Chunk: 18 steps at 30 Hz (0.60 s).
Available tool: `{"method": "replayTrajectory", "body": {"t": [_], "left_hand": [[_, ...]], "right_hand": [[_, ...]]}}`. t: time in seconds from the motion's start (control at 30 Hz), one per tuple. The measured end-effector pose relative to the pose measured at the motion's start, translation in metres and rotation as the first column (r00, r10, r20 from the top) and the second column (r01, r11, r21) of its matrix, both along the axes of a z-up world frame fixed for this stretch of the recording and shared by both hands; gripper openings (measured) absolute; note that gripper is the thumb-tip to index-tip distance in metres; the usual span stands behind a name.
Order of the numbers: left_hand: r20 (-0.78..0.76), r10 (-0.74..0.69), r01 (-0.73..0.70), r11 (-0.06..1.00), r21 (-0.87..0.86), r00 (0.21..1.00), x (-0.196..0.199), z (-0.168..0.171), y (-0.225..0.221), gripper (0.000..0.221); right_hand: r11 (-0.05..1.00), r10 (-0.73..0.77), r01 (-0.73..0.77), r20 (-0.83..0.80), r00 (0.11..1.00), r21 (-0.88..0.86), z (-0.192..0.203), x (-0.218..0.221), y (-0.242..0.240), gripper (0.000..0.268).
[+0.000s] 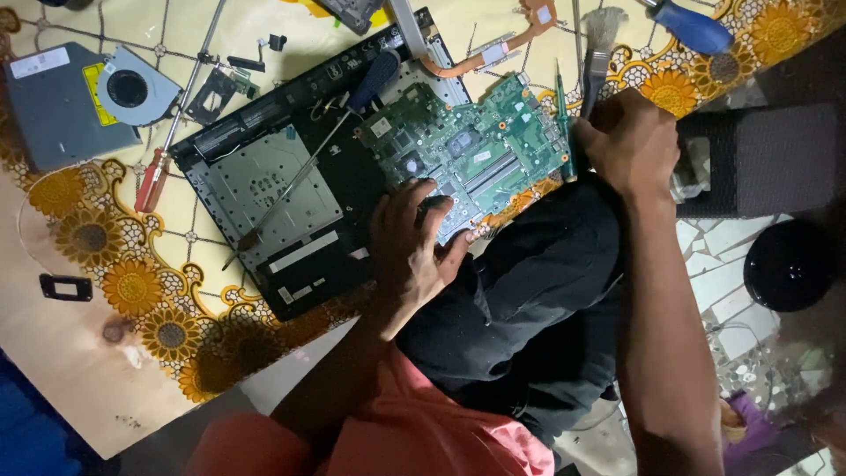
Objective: Disassembling and cleaning internal laptop components using a brush and screwdriver.
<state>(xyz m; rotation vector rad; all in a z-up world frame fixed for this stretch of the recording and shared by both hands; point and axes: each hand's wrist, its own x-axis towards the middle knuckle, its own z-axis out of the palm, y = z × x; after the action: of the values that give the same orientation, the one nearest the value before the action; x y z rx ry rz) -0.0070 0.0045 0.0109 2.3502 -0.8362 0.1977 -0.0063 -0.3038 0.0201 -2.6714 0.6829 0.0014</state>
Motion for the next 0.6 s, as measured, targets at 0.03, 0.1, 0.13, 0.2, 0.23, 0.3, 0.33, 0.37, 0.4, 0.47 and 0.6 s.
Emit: {"method": "replayTrajectory", "body": {"t": [0.03,0.1,0.13,0.2,0.23,0.3,0.33,0.37,0.4,0.47,0.6], "left_hand": [[-0.002,-0.002,0.002,1.0,0.0,1.0,0.0,0.002,0.001,0.044],[0.015,-0.019,0.02,0.999,-0.029,1.0,0.004,0.006,0.0,0.049],[0.018,-0.016,0.017,0.999,-0.03,1.0,0.005,0.008,0.0,0.049],[0.041,-0.031,0.034,0.998,-0.052,0.999,0.007,0.012,0.002,0.047],[0.046,-0.025,0.027,0.998,-0.052,0.999,0.007,0.01,0.0,0.047],[0.039,-0.045,0.047,0.998,-0.049,0.998,0.007,0.008,0.002,0.051],[0.043,-0.043,0.045,0.998,-0.045,0.998,0.006,0.007,0.002,0.051],[0.037,-0.035,0.036,0.999,-0.027,0.999,0.005,0.006,0.003,0.051],[0.03,-0.027,0.027,1.0,-0.011,0.999,0.003,0.005,0.002,0.052],[0.02,-0.016,0.016,1.0,-0.019,1.0,0.002,0.003,0.002,0.051],[0.041,-0.01,0.012,0.998,-0.067,0.999,0.005,0.008,0.0,0.049]], "right_hand": [[1.0,-0.002,0.002,-0.002,1.0,0.0,-0.002,-0.001,0.0,0.023],[0.998,-0.055,0.055,-0.03,0.998,0.005,-0.004,0.002,-0.002,0.032],[0.999,-0.052,0.052,-0.027,0.998,0.005,-0.002,0.002,-0.001,0.032],[0.99,-0.132,0.132,-0.011,0.991,0.055,0.002,0.004,0.001,0.031],[0.991,-0.125,0.125,-0.007,0.992,0.056,0.0,0.003,-0.004,0.031],[0.986,-0.162,0.159,0.056,0.985,0.053,-0.006,-0.001,-0.01,0.013],[0.986,-0.16,0.157,0.059,0.985,0.057,-0.006,0.0,-0.011,0.013],[0.987,-0.163,0.163,0.059,0.985,-0.002,-0.007,0.0,-0.011,0.016],[0.984,-0.165,0.169,0.056,0.985,-0.065,-0.006,0.0,-0.013,0.02],[0.978,-0.206,0.203,-0.056,0.977,-0.053,0.006,0.009,-0.002,0.03],[0.982,-0.164,0.161,-0.021,0.986,-0.096,-0.012,0.012,-0.011,0.035]]}}
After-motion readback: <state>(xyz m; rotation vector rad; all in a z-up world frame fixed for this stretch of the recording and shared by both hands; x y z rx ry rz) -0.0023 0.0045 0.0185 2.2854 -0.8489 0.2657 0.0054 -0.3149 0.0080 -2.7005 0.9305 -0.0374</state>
